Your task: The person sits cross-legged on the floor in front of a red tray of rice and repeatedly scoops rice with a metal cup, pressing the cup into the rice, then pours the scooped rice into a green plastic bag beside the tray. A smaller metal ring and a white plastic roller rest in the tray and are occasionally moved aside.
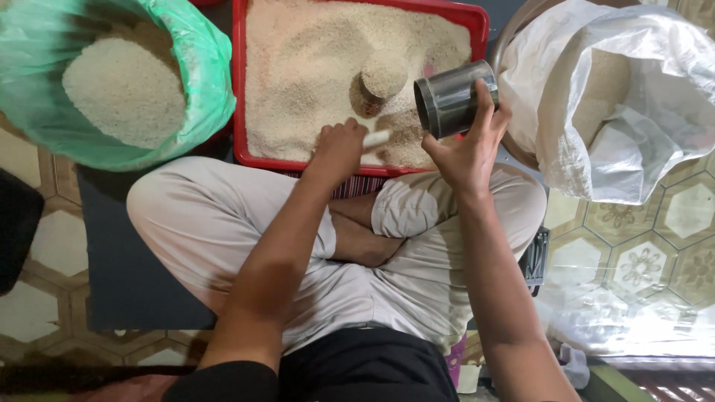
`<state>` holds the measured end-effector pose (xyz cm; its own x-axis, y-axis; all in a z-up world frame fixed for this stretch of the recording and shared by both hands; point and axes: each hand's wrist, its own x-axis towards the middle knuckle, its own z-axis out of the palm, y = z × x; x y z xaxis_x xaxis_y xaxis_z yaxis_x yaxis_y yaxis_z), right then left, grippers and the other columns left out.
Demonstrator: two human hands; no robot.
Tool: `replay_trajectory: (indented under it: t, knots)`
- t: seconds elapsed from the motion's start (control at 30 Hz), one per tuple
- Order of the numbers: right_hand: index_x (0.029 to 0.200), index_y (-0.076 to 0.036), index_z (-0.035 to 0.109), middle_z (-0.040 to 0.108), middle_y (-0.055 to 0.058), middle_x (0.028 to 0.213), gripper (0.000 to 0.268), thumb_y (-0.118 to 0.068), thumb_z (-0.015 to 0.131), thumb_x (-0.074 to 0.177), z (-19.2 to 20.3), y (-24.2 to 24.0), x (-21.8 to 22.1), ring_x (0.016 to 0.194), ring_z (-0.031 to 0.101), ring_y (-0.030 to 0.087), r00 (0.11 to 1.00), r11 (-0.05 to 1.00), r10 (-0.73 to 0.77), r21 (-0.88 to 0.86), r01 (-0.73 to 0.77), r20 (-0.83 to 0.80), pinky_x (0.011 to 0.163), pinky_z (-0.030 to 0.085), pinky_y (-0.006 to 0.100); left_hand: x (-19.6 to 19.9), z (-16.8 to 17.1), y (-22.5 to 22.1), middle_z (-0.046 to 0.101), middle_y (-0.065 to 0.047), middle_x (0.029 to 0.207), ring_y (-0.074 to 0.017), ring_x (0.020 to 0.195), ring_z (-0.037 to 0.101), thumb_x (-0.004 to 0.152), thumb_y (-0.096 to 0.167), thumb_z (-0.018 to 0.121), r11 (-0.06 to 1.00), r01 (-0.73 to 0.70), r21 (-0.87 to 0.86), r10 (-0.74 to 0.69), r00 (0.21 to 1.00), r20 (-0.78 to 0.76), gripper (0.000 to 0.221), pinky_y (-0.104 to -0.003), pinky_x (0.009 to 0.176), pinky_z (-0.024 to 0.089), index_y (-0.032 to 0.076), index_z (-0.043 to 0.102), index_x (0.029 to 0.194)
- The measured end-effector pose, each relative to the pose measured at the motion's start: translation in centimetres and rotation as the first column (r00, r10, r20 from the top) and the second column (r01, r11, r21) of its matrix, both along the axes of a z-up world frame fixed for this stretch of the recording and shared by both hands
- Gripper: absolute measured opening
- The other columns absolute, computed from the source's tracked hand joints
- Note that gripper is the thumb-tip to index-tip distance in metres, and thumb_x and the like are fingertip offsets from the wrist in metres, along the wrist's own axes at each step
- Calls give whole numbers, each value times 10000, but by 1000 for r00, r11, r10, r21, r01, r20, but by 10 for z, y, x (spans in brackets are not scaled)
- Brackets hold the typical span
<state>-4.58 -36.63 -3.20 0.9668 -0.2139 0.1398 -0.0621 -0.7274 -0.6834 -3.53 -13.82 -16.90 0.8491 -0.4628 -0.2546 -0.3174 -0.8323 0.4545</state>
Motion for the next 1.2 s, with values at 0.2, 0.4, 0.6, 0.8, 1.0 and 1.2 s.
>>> replay_trajectory:
  t: [0.2, 0.4, 0.6, 0.8, 1.0, 1.2]
  knots:
    - [1513, -192, 424, 400, 279, 1314, 1017, -114, 929, 634, -16, -10, 5, 1192, 510, 544, 999, 998, -44, 51, 45, -7, 700, 688, 500, 33, 85, 8, 523, -282, 1283, -605, 1077, 626, 1020, 34, 522, 837, -345, -424, 304, 939, -163, 356, -693, 898, 525, -50, 513, 1366]
    - [1558, -261, 267, 389, 218, 1324, 1100, -106, 898, 670, -15, -4, 3, 1190, 514, 423, 998, 992, 68, -108, -67, 6, 881, 598, 505, 97, 87, -11, 629, -148, 1130, -173, 697, 694, 974, 11, 592, 863, -395, -315, 449, 886, 119, 330, -251, 649, 660, 31, 638, 1300]
    - [1538, -216, 325, 394, 242, 1381, 1053, -126, 894, 656, -14, 1, 3, 1246, 479, 452, 997, 988, 66, -144, -59, 47, 1042, 485, 572, 130, 40, -35, 608, -81, 1034, -260, 826, 644, 894, -12, 661, 966, -145, -212, 236, 829, 507, 327, -445, 766, 490, 100, 745, 1190]
    - [1543, -209, 326, 410, 227, 1345, 1048, -154, 887, 660, -12, 3, 6, 1194, 503, 430, 997, 991, 39, -130, -30, 64, 1020, 489, 551, 112, 71, -34, 704, -82, 1002, -175, 678, 624, 941, 68, 695, 994, -66, -91, 102, 870, 482, 230, -395, 772, 494, 115, 796, 1141]
    - [1566, -209, 280, 400, 225, 1310, 1059, -160, 873, 690, -15, 0, 3, 1168, 506, 427, 995, 992, 25, -122, -13, 96, 987, 500, 537, 79, 96, -18, 726, -104, 1065, -251, 798, 660, 1007, 136, 657, 998, -49, -45, 64, 881, 468, 159, -425, 785, 542, 81, 793, 1068]
    - [1565, -225, 267, 380, 227, 1385, 1078, -112, 888, 690, -11, -3, 2, 1243, 489, 446, 990, 995, 5, -102, 10, 142, 1018, 511, 552, 58, 77, -14, 730, -62, 1056, -218, 844, 664, 858, 25, 746, 999, 23, -41, -3, 899, 438, 257, -446, 878, 470, 119, 787, 1094]
